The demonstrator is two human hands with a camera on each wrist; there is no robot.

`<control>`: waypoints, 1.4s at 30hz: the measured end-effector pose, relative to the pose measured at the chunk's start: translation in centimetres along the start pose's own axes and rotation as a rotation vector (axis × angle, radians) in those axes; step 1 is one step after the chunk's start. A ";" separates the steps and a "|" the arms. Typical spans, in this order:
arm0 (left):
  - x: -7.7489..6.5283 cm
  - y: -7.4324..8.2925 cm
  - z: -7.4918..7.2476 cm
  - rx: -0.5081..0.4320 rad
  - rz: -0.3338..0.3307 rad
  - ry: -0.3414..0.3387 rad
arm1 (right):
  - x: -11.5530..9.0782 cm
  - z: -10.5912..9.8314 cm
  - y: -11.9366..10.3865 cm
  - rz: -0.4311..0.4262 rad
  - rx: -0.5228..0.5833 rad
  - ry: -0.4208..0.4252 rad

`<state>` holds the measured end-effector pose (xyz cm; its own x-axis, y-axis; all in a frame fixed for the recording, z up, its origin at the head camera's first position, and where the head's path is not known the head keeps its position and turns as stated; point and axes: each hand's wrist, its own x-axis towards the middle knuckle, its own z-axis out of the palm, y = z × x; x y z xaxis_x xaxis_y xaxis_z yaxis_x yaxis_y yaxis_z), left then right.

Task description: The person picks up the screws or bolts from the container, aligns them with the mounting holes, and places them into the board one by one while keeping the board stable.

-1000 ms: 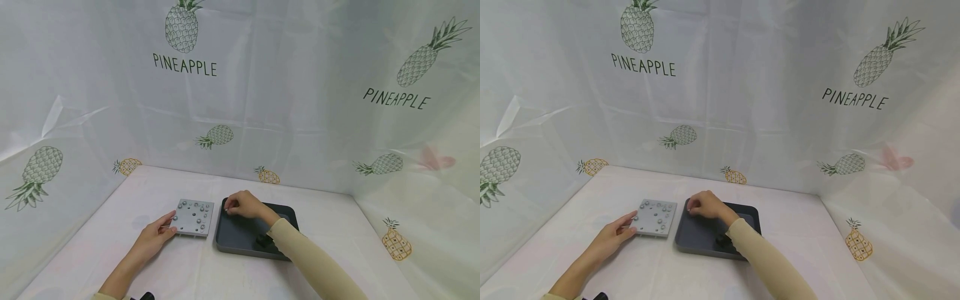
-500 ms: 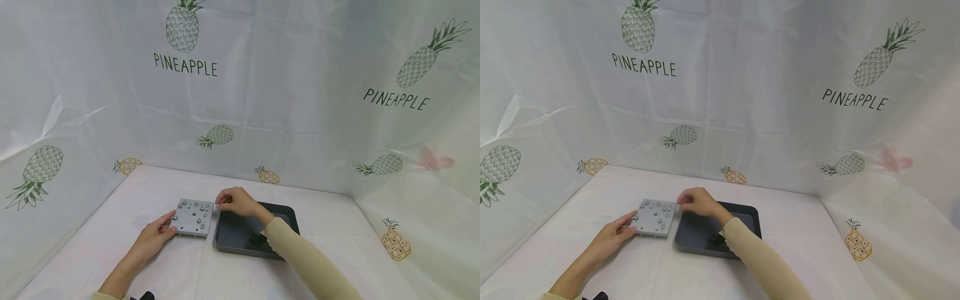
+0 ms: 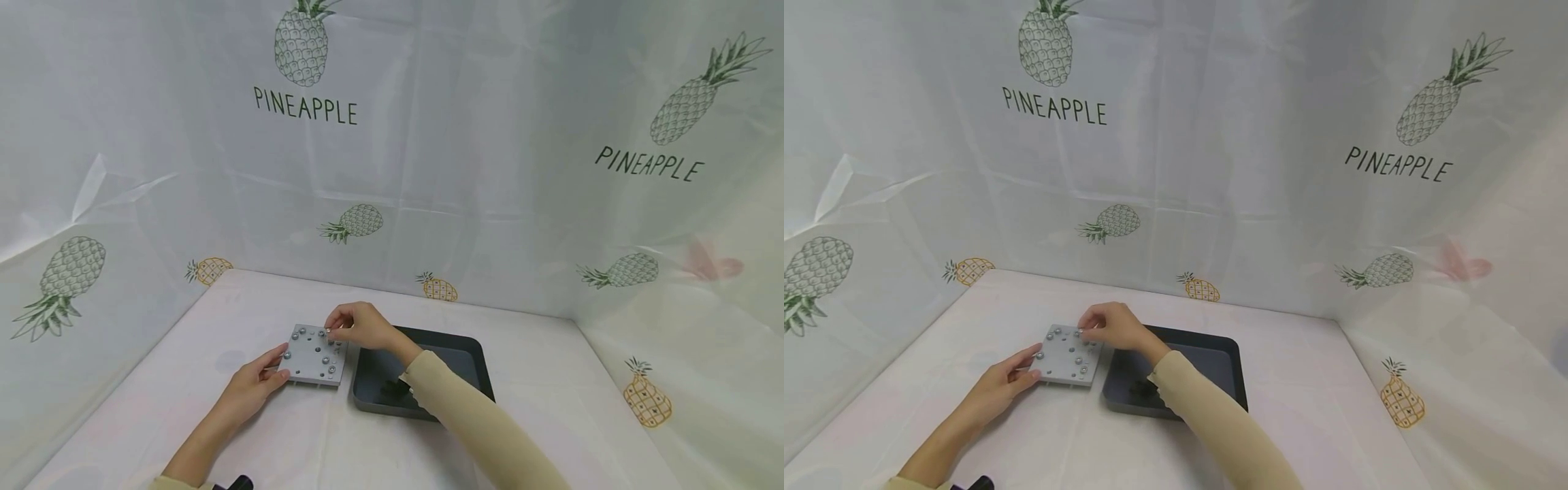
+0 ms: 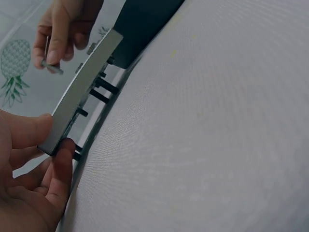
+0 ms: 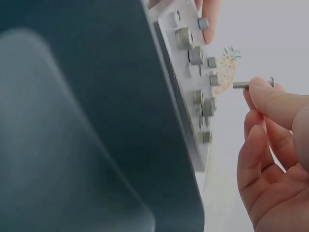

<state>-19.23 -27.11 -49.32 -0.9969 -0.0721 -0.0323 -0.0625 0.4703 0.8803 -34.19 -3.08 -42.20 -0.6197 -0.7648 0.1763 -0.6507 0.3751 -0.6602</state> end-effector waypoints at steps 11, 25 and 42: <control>-0.1 0.2 0.3 -0.001 -0.001 0.002 | 2.5 2.2 -0.1 0.091 0.030 0.012; -0.2 0.5 0.4 -0.007 0.010 -0.001 | 3.4 2.9 0.5 0.121 0.059 -0.015; 0.0 0.4 0.5 -0.001 0.007 -0.001 | 3.4 2.6 1.1 0.077 0.016 -0.077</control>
<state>-19.27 -26.53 -49.21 -0.9973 -0.0677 -0.0269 -0.0556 0.4696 0.8811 -35.89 -6.67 -44.26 -0.6316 -0.7723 0.0678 -0.5949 0.4268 -0.6811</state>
